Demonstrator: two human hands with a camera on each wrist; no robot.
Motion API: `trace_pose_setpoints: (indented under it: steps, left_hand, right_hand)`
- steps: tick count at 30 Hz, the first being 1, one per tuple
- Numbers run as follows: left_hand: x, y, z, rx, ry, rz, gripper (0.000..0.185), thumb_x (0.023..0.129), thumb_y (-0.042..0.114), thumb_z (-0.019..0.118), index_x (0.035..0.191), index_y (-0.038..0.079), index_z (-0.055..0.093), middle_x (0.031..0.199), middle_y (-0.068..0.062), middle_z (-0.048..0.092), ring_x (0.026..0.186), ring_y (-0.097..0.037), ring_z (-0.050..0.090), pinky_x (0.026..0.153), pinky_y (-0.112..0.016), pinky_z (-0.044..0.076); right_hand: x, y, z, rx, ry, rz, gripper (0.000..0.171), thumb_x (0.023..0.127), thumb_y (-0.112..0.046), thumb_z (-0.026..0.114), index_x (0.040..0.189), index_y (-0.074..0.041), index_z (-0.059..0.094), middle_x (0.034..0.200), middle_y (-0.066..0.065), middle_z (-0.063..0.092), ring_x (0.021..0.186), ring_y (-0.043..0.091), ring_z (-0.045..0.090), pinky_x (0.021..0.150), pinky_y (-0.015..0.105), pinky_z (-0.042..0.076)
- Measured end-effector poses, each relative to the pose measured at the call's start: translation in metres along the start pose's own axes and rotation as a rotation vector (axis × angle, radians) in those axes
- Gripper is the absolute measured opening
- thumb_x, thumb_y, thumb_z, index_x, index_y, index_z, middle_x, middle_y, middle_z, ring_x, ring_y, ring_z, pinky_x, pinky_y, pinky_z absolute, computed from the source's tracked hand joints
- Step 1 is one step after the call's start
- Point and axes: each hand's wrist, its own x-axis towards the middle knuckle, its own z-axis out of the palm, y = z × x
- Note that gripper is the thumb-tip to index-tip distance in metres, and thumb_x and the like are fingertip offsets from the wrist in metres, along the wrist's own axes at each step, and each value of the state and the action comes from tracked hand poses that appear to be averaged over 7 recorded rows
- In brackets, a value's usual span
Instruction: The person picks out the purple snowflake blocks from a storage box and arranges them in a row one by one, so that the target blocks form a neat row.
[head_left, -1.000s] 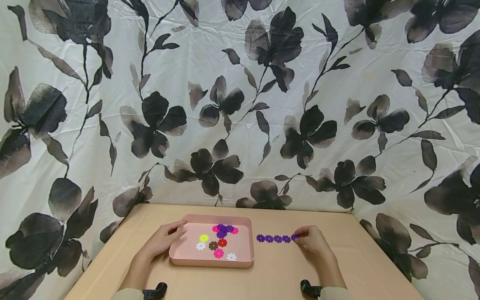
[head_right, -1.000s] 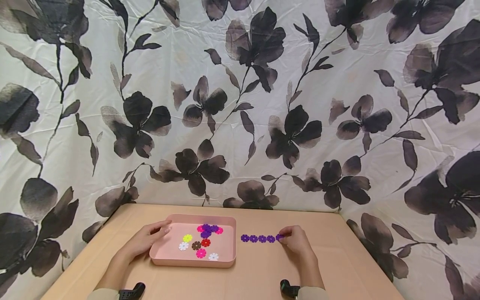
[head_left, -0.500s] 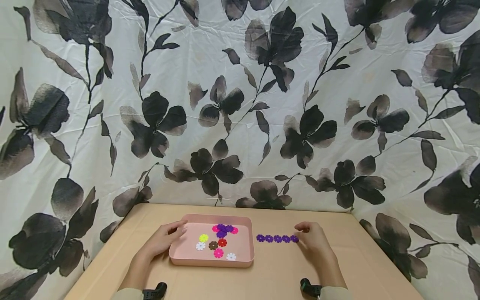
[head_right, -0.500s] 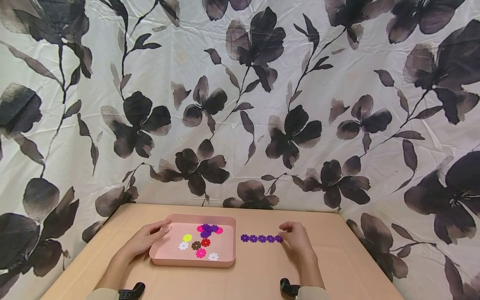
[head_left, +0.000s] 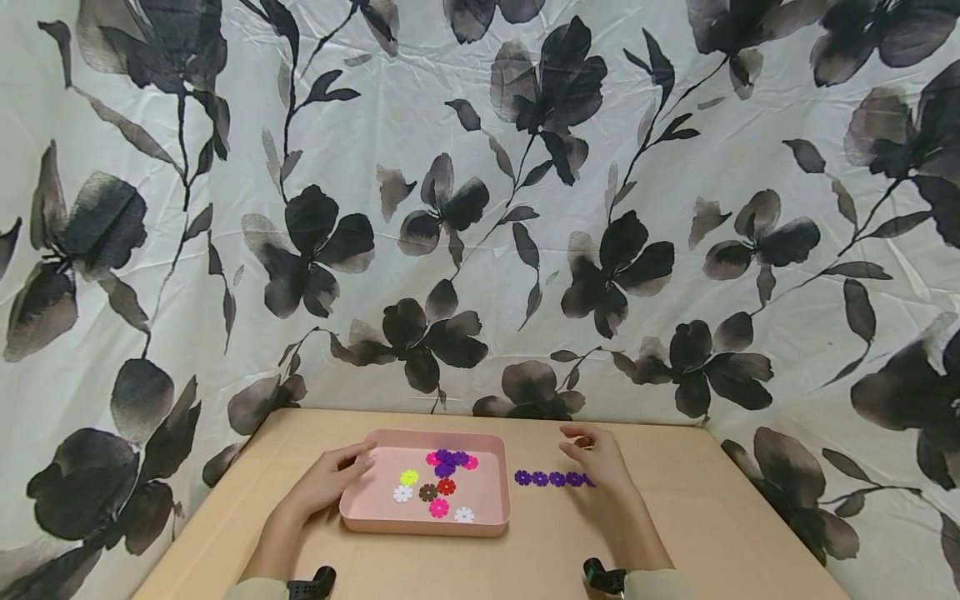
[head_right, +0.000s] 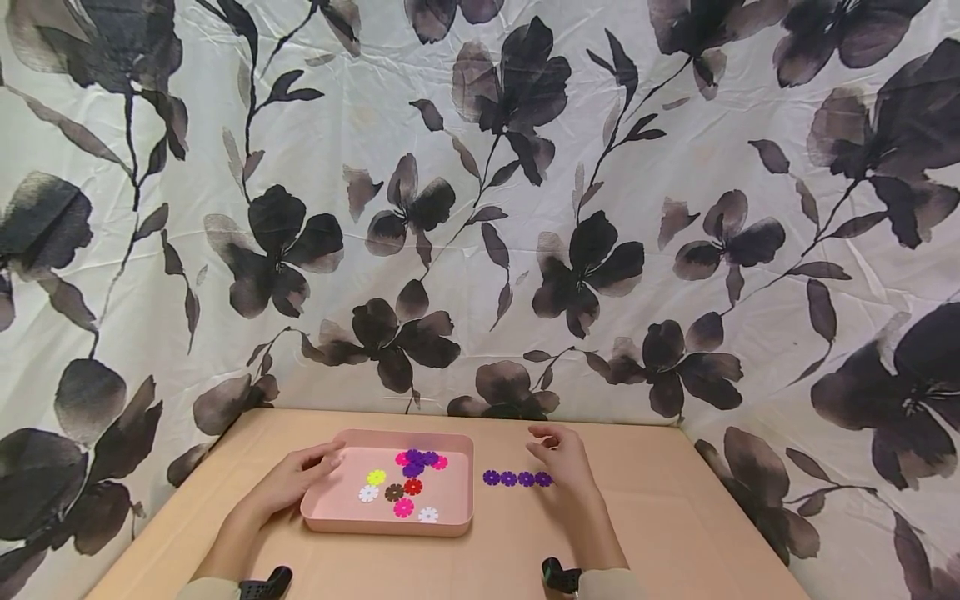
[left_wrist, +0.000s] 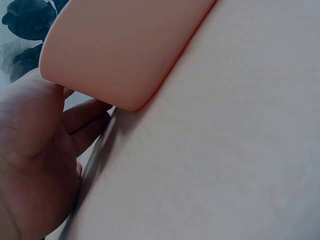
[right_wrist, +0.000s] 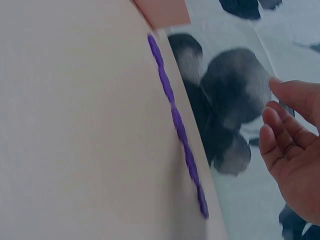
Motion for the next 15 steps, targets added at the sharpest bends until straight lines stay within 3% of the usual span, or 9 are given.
trace_pose_setpoints:
  steps: [5, 15]
  left_hand:
    - [0.0, 0.0, 0.0, -0.005, 0.001, -0.006, 0.055, 0.105, 0.04, 0.062, 0.151, 0.011, 0.056, 0.159, -0.014, 0.05, 0.153, -0.041, 0.036, 0.125, -0.063, 0.027]
    - [0.0, 0.0, 0.0, -0.006, 0.007, 0.019, 0.056, 0.103, 0.037, 0.065, 0.149, 0.005, 0.057, 0.157, -0.016, 0.051, 0.151, -0.042, 0.04, 0.123, -0.061, 0.032]
  right_hand:
    - [0.0, -0.015, 0.018, 0.09, -0.017, -0.03, 0.026, 0.093, -0.007, 0.077, 0.119, -0.006, 0.076, 0.119, 0.017, 0.073, 0.096, 0.022, 0.065, 0.079, 0.019, 0.054]
    - [-0.001, -0.036, 0.047, 0.135, -0.037, -0.082, 0.025, 0.092, -0.004, 0.078, 0.117, -0.009, 0.077, 0.117, 0.016, 0.073, 0.091, 0.015, 0.065, 0.08, 0.021, 0.055]
